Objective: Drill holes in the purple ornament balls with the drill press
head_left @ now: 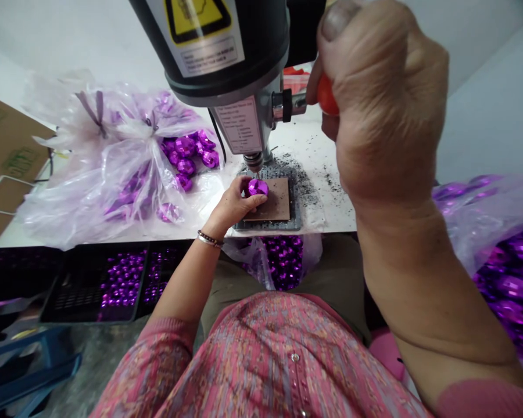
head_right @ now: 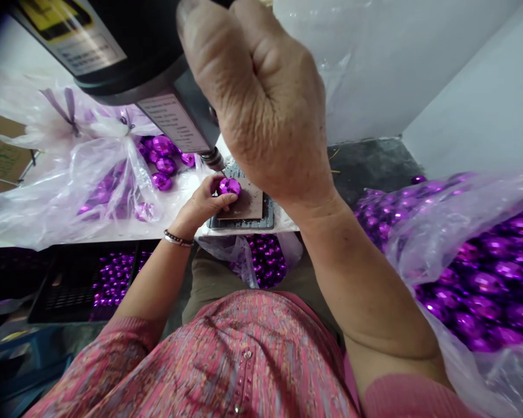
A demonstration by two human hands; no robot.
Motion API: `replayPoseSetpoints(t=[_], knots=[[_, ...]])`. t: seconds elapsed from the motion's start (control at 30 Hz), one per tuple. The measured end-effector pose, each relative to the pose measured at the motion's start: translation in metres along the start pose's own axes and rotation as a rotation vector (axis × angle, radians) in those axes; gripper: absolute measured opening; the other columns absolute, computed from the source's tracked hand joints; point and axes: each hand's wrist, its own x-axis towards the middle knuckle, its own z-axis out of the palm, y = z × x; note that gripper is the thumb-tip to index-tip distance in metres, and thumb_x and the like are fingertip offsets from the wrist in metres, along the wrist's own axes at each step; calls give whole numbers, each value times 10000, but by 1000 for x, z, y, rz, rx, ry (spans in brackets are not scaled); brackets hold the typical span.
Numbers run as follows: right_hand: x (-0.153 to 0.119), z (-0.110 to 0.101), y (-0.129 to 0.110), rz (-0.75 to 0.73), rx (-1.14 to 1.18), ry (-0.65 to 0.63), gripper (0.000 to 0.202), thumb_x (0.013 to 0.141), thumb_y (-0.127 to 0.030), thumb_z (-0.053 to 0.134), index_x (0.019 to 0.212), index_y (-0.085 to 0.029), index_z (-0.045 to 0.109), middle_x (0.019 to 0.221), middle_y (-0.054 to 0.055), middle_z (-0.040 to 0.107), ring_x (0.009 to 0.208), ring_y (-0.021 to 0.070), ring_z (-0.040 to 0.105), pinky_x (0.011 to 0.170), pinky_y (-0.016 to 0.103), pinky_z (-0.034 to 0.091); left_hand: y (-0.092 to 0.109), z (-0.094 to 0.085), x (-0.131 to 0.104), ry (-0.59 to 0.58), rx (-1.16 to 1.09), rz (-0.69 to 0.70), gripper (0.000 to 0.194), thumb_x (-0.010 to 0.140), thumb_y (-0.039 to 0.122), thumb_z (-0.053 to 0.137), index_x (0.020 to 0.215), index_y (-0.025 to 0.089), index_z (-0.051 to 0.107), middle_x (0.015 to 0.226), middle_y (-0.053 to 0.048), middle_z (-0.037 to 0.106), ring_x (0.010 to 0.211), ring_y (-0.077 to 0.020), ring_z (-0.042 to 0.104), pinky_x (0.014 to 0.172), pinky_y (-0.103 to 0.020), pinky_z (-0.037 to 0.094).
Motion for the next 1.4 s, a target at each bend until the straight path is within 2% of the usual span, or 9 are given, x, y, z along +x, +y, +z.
replayPoseSetpoints(t=[0.1, 0.17, 0.33, 0.47, 0.57, 0.73, 0.93, 1.13, 1.4], knots=[[0, 0, -2, 15, -9, 2, 582, 1027, -681, 268, 728, -189, 348, 646, -54, 378, 622, -6, 345, 706, 190, 362, 5, 2, 4, 21, 124, 85, 630, 751, 337, 869, 1331, 191, 672, 1164, -61, 758, 976, -213, 706, 944, -358, 576], [0, 0, -2, 25, -5, 1, 557, 1037, -651, 287, 728, -193, 356, 647, -51, 389, 622, -1, 356, 693, 189, 359, 8, 5, 7, 9, 163, 136, 605, 720, 307, 883, 1284, 179, 707, 1141, -56, 760, 1069, -243, 691, 1039, -383, 542], [-2, -3, 2, -33, -37, -9, 362, 1050, -378, 473, 765, -179, 370, 664, -61, 401, 619, 4, 355, 693, 190, 366, 11, 13, 10, -53, 188, 155, 502, 686, 230, 884, 1158, 177, 721, 1010, -31, 753, 943, -225, 678, 940, -359, 557], [-8, -7, 5, -5, -130, -39, 322, 1027, -303, 468, 754, -165, 368, 666, -53, 428, 619, 6, 349, 668, 216, 318, 6, 18, 7, -8, 187, 163, 471, 703, 259, 876, 1138, 187, 711, 973, -14, 753, 920, -217, 678, 900, -332, 551], [-13, -8, 6, 21, -126, -35, 327, 984, -345, 525, 749, -163, 389, 674, -46, 453, 624, 18, 366, 664, 238, 312, 3, 20, 7, 19, 195, 169, 506, 694, 266, 889, 1157, 172, 708, 1022, -34, 757, 961, -232, 686, 926, -339, 545], [-20, -9, 9, 15, -250, -39, 510, 1000, -562, 533, 705, -158, 431, 628, -37, 411, 625, 26, 356, 656, 241, 318, 2, 20, 8, 20, 195, 186, 502, 698, 246, 879, 1163, 170, 706, 1018, -26, 747, 948, -224, 680, 912, -333, 536], [-29, -8, 18, 19, -280, -23, 373, 921, -397, 570, 683, -155, 418, 625, -42, 394, 614, 15, 314, 631, 203, 312, -1, 20, 8, 23, 197, 225, 447, 708, 265, 886, 1112, 173, 720, 963, -12, 718, 901, -207, 659, 867, -317, 522], [-32, -7, 27, -64, -260, 8, 381, 926, -408, 547, 682, -173, 375, 611, -32, 332, 598, 31, 279, 604, 215, 326, -2, 21, 6, 54, 196, 229, 453, 692, 262, 902, 1100, 183, 722, 960, -10, 712, 917, -214, 663, 872, -316, 517], [-44, -1, 44, -149, -249, 63, 388, 997, -405, 522, 718, -170, 387, 664, -21, 367, 626, 40, 327, 677, 221, 376, -5, 24, 6, 66, 156, 241, 433, 715, 279, 874, 1109, 192, 717, 974, -7, 728, 913, -203, 657, 852, -304, 520]])
